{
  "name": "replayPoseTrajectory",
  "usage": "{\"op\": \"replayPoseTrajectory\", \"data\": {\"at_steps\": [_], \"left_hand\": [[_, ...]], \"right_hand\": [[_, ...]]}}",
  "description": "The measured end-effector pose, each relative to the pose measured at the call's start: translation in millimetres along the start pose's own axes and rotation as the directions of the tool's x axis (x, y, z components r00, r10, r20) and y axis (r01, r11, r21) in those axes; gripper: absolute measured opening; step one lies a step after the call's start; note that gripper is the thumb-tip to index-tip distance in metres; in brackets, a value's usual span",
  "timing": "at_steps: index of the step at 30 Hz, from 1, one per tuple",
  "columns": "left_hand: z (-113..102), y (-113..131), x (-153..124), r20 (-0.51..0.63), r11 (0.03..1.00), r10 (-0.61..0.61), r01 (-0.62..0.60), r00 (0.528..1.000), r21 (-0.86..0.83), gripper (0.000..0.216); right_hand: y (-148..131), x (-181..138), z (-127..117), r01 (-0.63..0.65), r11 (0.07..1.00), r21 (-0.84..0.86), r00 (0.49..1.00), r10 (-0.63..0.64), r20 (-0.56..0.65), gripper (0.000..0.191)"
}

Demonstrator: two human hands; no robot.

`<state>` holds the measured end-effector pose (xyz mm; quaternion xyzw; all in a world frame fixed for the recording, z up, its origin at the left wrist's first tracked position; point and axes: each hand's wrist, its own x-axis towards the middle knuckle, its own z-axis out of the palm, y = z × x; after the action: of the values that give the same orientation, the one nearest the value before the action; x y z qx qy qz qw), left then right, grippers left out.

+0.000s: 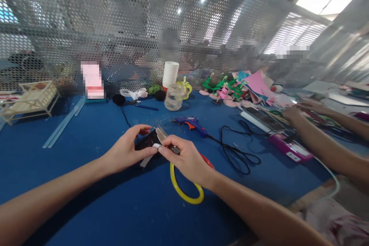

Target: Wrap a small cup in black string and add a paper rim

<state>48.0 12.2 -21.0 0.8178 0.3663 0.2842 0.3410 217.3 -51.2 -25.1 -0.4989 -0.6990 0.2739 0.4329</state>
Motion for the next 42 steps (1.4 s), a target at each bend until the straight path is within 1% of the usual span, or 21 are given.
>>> {"op": "replayPoseTrajectory", "data": {"at_steps": [2,4,8,10,12,13,14,15,16,19,22,25,28,31,32,33,34,35,38,39,42], "left_hand": [[-1.9,-1.5,1.3,0.109,0.999,-0.03,0.033,0.994,-0.029,0.055],[-2.9,-2.4,1.7,0.188,0.999,-0.035,0.037,0.982,-0.006,0.056],[-3.7,-2.5,1.9,0.193,0.995,-0.054,0.036,0.98,0.097,0.059],[-3.9,-1.6,2.3,0.18,0.99,-0.064,0.039,0.982,0.137,0.061],[-4.0,-0.3,2.8,0.175,0.979,-0.056,0.019,0.983,0.203,0.063],[-4.0,0.4,2.9,0.178,0.97,-0.045,0.0,0.983,0.244,0.063],[-3.9,1.0,3.0,0.186,0.96,-0.033,-0.021,0.982,0.281,0.063],[-3.8,1.4,3.0,0.195,0.95,-0.025,-0.037,0.981,0.309,0.064],[-3.7,1.7,2.9,0.205,0.944,-0.022,-0.047,0.978,0.327,0.064],[-3.3,1.7,2.6,0.215,0.938,-0.051,-0.027,0.975,0.345,0.067],[-3.5,1.3,2.9,0.219,0.934,-0.071,-0.013,0.973,0.358,0.068],[-5.2,1.4,4.2,0.209,0.928,-0.067,-0.016,0.976,0.373,0.068],[-8.6,1.8,6.4,0.199,0.922,-0.043,-0.038,0.979,0.386,0.067],[-12.7,1.7,8.6,0.221,0.914,-0.029,-0.063,0.975,0.401,0.065],[-14.0,1.3,9.2,0.232,0.911,-0.034,-0.066,0.972,0.407,0.064],[-15.4,0.7,9.8,0.245,0.91,-0.04,-0.066,0.969,0.41,0.064],[-16.7,-0.1,10.3,0.256,0.91,-0.047,-0.064,0.965,0.409,0.063],[-18.0,-1.0,10.8,0.267,0.913,-0.054,-0.06,0.962,0.403,0.063],[-22.3,-4.2,12.3,0.292,0.927,-0.072,-0.044,0.954,0.373,0.061],[-23.6,-5.2,12.8,0.297,0.93,-0.081,-0.035,0.951,0.365,0.059],[-26.7,-8.0,14.2,0.309,0.933,-0.12,0.001,0.944,0.36,0.056]], "right_hand": [[-0.4,-0.3,0.3,0.002,1.0,0.001,1.0,-0.002,0.008,0.012],[-0.8,-0.7,0.9,0.005,1.0,-0.004,1.0,-0.005,0.023,0.012],[0.3,2.2,-7.2,0.02,0.998,-0.057,0.999,-0.017,0.048,0.011],[4.7,7.8,-20.8,0.018,0.993,-0.117,1.0,-0.02,-0.021,0.015],[14.5,15.9,-39.6,-0.062,0.962,-0.267,0.975,0.001,-0.224,0.02],[21.7,20.3,-49.5,-0.165,0.915,-0.368,0.952,0.05,-0.302,0.022],[30.2,24.5,-58.7,-0.291,0.834,-0.469,0.926,0.121,-0.359,0.024],[39.7,28.3,-66.6,-0.396,0.736,-0.549,0.906,0.215,-0.365,0.025],[49.7,31.4,-72.7,-0.434,0.701,-0.567,0.895,0.265,-0.358,0.023],[75.8,37.0,-79.1,-0.474,0.661,-0.582,0.88,0.357,-0.313,0.007],[88.4,38.8,-75.5,-0.501,0.659,-0.561,0.866,0.386,-0.319,0.009],[86.5,39.6,-73.5,-0.535,0.686,-0.494,0.844,0.404,-0.352,0.016],[73.6,38.5,-74.4,-0.542,0.747,-0.385,0.833,0.419,-0.36,0.027],[54.3,33.8,-72.4,-0.485,0.83,-0.275,0.863,0.403,-0.304,0.023],[47.5,31.3,-70.5,-0.455,0.862,-0.225,0.881,0.398,-0.255,0.019],[41.0,28.5,-68.1,-0.427,0.9,-0.084,0.894,0.407,-0.187,0.018],[34.8,25.3,-65.3,-0.407,0.913,0.02,0.908,0.406,-0.106,0.019],[29.0,22.1,-62.4,-0.395,0.916,0.064,0.916,0.398,-0.042,0.02],[13.1,13.3,-54.8,-0.319,0.941,0.115,0.947,0.314,0.062,0.021],[8.3,11.0,-53.1,-0.316,0.943,0.1,0.946,0.305,0.113,0.021],[-3.2,6.6,-50.7,-0.272,0.961,0.041,0.953,0.264,0.148,0.016]]}}
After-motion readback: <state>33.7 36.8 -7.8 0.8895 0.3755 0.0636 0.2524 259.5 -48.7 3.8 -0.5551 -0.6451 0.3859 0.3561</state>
